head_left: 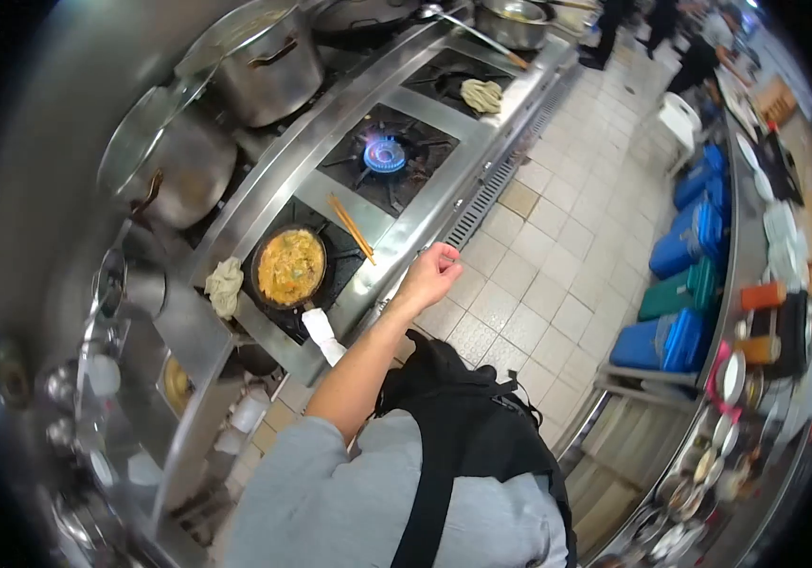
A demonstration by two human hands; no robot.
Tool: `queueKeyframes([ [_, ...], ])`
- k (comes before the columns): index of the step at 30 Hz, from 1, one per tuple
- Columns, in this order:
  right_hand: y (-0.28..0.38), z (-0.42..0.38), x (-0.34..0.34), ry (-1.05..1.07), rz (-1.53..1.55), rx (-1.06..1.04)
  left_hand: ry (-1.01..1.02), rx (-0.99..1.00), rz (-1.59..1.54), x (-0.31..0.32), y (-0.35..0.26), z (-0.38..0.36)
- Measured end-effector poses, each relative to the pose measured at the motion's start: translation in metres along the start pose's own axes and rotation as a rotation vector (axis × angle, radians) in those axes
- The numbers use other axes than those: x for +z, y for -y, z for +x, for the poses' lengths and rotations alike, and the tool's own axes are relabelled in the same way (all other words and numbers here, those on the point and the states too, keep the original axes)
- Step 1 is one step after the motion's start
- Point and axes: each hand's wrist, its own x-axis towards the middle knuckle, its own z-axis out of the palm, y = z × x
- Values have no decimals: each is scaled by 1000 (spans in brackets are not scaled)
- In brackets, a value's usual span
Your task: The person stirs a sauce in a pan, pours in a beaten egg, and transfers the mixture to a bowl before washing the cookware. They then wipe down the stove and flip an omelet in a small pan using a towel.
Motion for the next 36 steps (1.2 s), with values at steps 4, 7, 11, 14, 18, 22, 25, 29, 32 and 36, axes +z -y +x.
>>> queueKeyframes([
  [4, 68, 43, -86, -30, 24, -6, 124, -366, -206, 9, -12, 14],
  [7, 127, 90, -137, -119, 158, -99, 47, -497, -351, 40, 18, 50],
  [11, 193, 106, -156, -166, 166, -155, 30, -630, -551, 75, 65, 114],
  [14, 232, 99, -136, -64, 21, -48, -29, -709, -686, 107, 108, 167],
  [18, 230, 127, -139, 133, -329, -125, -246, -733, -904, 129, 130, 219],
  [22, 268, 183, -142, 178, -358, -153, -412, -840, -1020, 137, 134, 258],
  [25, 285, 209, -142, 180, -353, -166, -495, -791, -1109, 139, 135, 276],
  [29, 312, 242, -163, 207, -406, -193, -528, -740, -1239, 148, 170, 294],
  [32, 322, 258, -171, 264, -452, -204, -532, -734, -1226, 146, 182, 293],
  [36, 330, 265, -187, 240, -466, -221, -545, -763, -1263, 151, 184, 307],
])
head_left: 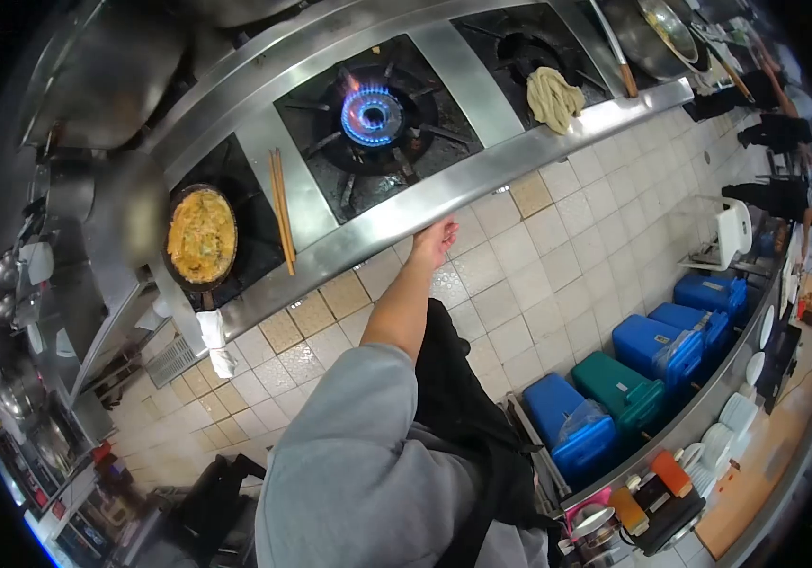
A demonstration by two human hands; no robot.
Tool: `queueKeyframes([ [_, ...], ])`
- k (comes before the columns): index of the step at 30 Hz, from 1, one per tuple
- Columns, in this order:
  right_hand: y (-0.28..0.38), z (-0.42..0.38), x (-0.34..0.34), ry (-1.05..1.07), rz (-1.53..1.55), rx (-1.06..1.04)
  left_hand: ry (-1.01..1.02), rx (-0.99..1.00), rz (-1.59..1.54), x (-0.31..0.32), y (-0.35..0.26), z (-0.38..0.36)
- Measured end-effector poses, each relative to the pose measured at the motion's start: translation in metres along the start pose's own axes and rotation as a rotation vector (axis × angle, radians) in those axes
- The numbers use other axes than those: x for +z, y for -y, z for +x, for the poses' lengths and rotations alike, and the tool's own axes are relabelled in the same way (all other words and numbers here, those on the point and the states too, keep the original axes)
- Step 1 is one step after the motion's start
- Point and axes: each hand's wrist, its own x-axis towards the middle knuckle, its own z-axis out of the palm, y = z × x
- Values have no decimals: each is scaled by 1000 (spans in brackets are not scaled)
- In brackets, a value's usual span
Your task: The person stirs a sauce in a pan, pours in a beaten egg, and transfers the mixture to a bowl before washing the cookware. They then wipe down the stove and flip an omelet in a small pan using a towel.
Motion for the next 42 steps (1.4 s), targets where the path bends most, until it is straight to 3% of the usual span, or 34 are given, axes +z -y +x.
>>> queueKeyframes([
  [8, -11, 4, -35, -22, -45, -22, -7, 19, 44, 7, -3, 3],
  [23, 19, 5, 0, -81, 57, -66, -129, 92, 35, 13, 3, -23],
  [25, 32, 15, 3, -95, 71, -88, -157, 17, 307, 12, 5, -55],
  [27, 41, 24, 7, -124, 96, -108, -23, -40, 715, 11, 18, -87],
  [28, 40, 24, 9, -145, 111, -113, -5, -35, 729, 15, 18, -98],
  [30, 40, 20, 12, -190, 141, -117, 456, 307, 1113, 27, 13, -119],
  [31, 39, 19, 15, -206, 156, -120, 452, 566, 1172, 43, 3, -131],
  [32, 37, 17, 18, -218, 171, -124, 465, 571, 1183, 59, -11, -140],
  [34, 40, 19, 23, -242, 198, -140, 461, 918, 1173, 95, -42, -144],
  [35, 40, 21, 24, -253, 210, -149, 471, 928, 1177, 107, -54, -144],
  [37, 40, 27, 23, -271, 230, -171, 411, 1265, 1188, 124, -74, -145],
  [41, 53, 61, 19, -224, 245, -237, 392, 1362, 1240, 118, -92, -165],
  [42, 58, 65, 17, -196, 241, -247, 440, 1176, 1272, 107, -87, -168],
])
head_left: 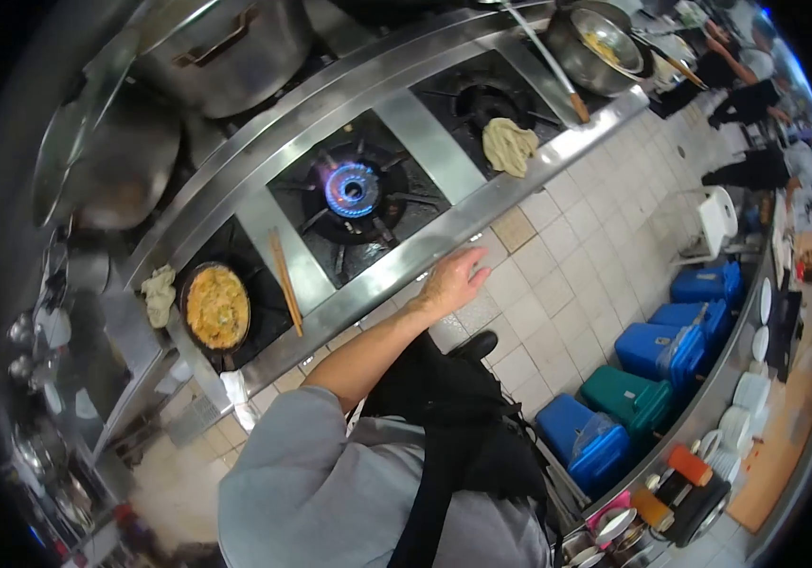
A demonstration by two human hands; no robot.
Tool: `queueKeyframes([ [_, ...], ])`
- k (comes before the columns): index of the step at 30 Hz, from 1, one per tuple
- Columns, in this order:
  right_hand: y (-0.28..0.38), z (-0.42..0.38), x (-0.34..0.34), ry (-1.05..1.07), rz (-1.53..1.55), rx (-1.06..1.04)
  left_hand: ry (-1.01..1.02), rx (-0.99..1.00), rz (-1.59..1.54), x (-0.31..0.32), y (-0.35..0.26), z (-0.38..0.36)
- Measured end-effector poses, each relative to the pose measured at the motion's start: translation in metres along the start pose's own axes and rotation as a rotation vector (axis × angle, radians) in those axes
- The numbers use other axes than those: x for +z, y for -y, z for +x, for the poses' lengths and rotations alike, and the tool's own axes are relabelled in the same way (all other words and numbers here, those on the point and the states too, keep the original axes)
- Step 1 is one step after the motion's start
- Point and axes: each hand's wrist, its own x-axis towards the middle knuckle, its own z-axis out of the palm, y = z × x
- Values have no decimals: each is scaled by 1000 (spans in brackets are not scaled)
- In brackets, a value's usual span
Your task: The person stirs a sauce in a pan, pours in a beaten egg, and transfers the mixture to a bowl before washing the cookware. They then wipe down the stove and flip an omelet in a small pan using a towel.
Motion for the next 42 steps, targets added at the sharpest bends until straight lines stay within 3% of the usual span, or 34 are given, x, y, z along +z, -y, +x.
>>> queueKeyframes([
  [1, 1, 6, -3, 26, -2, -7, 115, -111, -75, 2, 4, -11],
  [2, 1, 12, -8, 48, -6, -14, 98, -128, -68, 3, 12, -22],
  [4, -3, 10, -24, 83, -21, -8, 327, -365, -94, 8, 39, -58],
  [6, -12, 1, -51, 120, -47, 12, 377, -567, -15, 22, 89, -98],
  [8, -20, 18, -69, 165, -65, -3, 311, -1065, -412, 22, 106, -119],
  [9, -21, 38, -79, 189, -75, -25, 277, -1071, -423, 28, 120, -127],
  [10, -57, 67, -96, 217, -89, -51, 38, -1167, -566, 38, 135, -136],
  [11, -23, 88, -109, 241, -61, 64, -206, -1252, -704, 44, 143, -143],
  [12, 27, 104, -120, 260, -36, 180, -242, -1254, -717, 48, 143, -144],
  [13, 38, 124, -136, 318, -279, 10, -386, -1248, -780, 51, 144, -141],
  [15, 108, 150, -155, 318, -398, 10, -589, -1223, -870, 56, 137, -121],
  [18, 133, 189, -190, 328, -516, 5, -532, -1087, -1034, 62, 138, -98],
  [20, 154, 200, -203, 278, -498, -34, -568, -1107, -1057, 73, 151, -87],
  [22, 188, 197, -196, 198, -470, 78, -620, -1069, -1177, 95, 179, -82],
  [24, 202, 197, -186, 235, -563, 34, -628, -1085, -1272, 109, 191, -74],
  [26, 208, 192, -171, 285, -631, -8, -517, -1123, -1317, 112, 194, -69],
  [28, 204, 181, -156, 410, -486, -180, -527, -1173, -1292, 106, 177, -59],
  [29, 199, 172, -147, 437, -126, -176, -526, -1168, -1257, 103, 174, -57],
  [36, 142, 162, -152, 397, -196, -69, -476, -1194, -1166, 106, 181, -55],
  [42, 104, 163, -173, 360, -307, 15, -556, -1238, -1150, 106, 176, -53],
])
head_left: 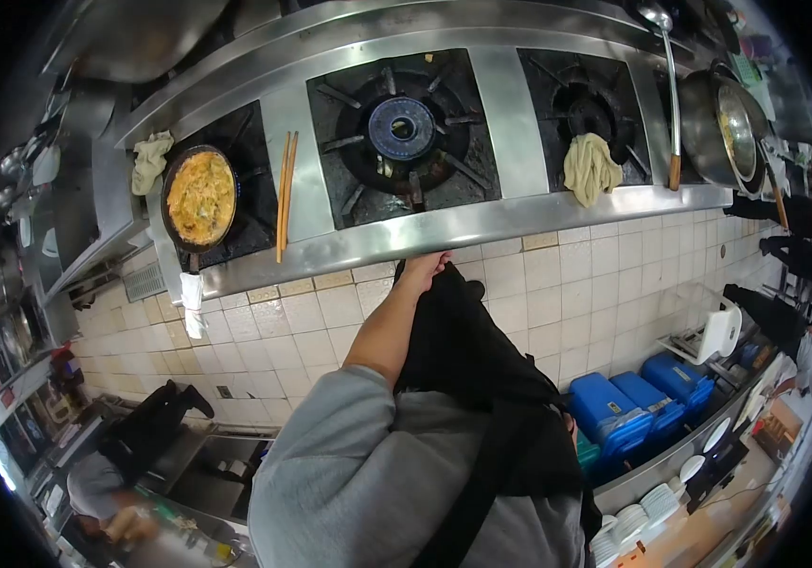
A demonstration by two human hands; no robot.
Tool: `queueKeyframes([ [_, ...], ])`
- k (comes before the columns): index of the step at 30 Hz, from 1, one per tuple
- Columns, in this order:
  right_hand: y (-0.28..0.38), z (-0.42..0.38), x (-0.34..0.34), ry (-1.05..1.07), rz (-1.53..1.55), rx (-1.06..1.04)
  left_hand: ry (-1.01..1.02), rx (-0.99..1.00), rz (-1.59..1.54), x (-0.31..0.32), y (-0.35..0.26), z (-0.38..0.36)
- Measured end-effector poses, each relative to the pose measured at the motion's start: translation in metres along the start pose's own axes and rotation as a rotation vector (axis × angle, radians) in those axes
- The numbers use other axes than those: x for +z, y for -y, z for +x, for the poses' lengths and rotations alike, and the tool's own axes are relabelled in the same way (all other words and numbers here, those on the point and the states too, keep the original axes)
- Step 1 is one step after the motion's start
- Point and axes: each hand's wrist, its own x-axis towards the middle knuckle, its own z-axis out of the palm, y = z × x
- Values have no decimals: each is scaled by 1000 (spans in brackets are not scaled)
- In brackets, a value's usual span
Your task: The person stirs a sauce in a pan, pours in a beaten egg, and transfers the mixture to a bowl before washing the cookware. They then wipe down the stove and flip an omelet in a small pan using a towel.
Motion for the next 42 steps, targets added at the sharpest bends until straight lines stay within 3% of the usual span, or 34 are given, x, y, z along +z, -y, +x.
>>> queueKeyframes([
  [3, -16, 1, -9, -16, -53, 41, 10, -4, 3, 2, -1, -3],
  [6, -25, 9, -19, -17, -114, 70, -114, -3, -53, 1, 4, -26],
  [9, -30, 37, -17, 17, -170, 71, -236, 60, 193, -33, 16, -75],
  [11, -38, 51, -11, 39, -203, 77, -141, 670, 870, -50, -24, -151],
  [13, -78, 62, -10, 59, -218, 74, -355, 713, 868, -73, -76, -196],
  [15, -8, 53, 9, -50, 22, -190, -665, 883, 922, -107, -115, -204],
  [17, 96, 61, 19, 49, -56, -156, -1033, 882, 1168, -130, -153, -195],
  [18, 136, 63, 24, 130, -139, -98, -1041, 890, 1165, -129, -164, -193],
  [20, 168, 74, 32, 101, -141, -102, -1001, 494, 1365, -122, -182, -191],
  [23, 177, 96, 35, 52, -22, -184, -949, 465, 1422, -130, -191, -177],
  [28, 222, 104, 45, 80, -120, -237, -937, 354, 1477, -126, -207, -168],
  [30, 231, 106, 56, 110, -121, -242, -779, 239, 1405, -124, -215, -170],
  [35, 247, 116, 75, 161, 52, -203, -743, 282, 1429, -123, -213, -171],
  [38, 276, 114, 81, 206, 132, -205, -727, 413, 1433, -107, -205, -178],
  [40, 295, 116, 82, 206, 133, -210, -516, 595, 1242, -73, -210, -211],
  [42, 316, 119, 87, 277, 291, -229, -187, 618, 1119, -11, -203, -233],
])
